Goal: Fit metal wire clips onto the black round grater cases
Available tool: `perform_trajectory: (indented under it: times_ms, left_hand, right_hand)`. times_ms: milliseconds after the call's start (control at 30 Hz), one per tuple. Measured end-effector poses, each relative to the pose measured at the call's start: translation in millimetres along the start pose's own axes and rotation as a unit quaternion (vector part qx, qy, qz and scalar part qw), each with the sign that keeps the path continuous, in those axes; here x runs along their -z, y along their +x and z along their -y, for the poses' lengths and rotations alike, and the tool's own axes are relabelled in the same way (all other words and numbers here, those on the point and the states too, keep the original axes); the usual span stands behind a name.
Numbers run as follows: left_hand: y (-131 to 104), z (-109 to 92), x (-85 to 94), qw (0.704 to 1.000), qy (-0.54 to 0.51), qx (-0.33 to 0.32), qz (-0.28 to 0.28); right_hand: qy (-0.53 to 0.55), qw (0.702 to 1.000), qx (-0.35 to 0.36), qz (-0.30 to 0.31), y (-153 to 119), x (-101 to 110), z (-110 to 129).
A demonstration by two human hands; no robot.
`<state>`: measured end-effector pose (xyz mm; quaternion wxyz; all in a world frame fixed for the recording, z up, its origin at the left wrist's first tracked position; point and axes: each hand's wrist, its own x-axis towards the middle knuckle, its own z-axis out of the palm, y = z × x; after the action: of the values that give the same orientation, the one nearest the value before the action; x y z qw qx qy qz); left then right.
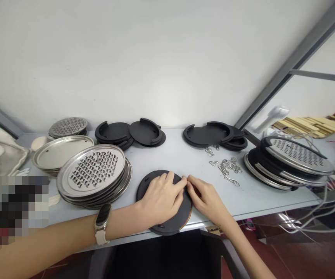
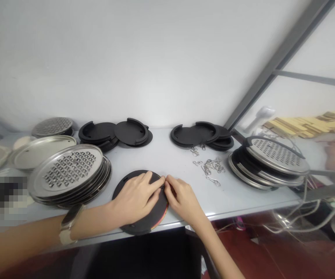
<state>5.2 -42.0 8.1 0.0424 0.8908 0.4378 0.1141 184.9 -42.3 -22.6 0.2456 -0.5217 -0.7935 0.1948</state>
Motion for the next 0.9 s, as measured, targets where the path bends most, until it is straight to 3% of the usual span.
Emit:
perform_trajectory:
  times_ms: [900]
  left_hand:
    - [-0.5,1.3,-0.6,1.0,0.007,-0.004,0.006]
  right_hand:
    - [-0.066,0.998,0.0,-0.02,-1.2,-4.6,1.6]
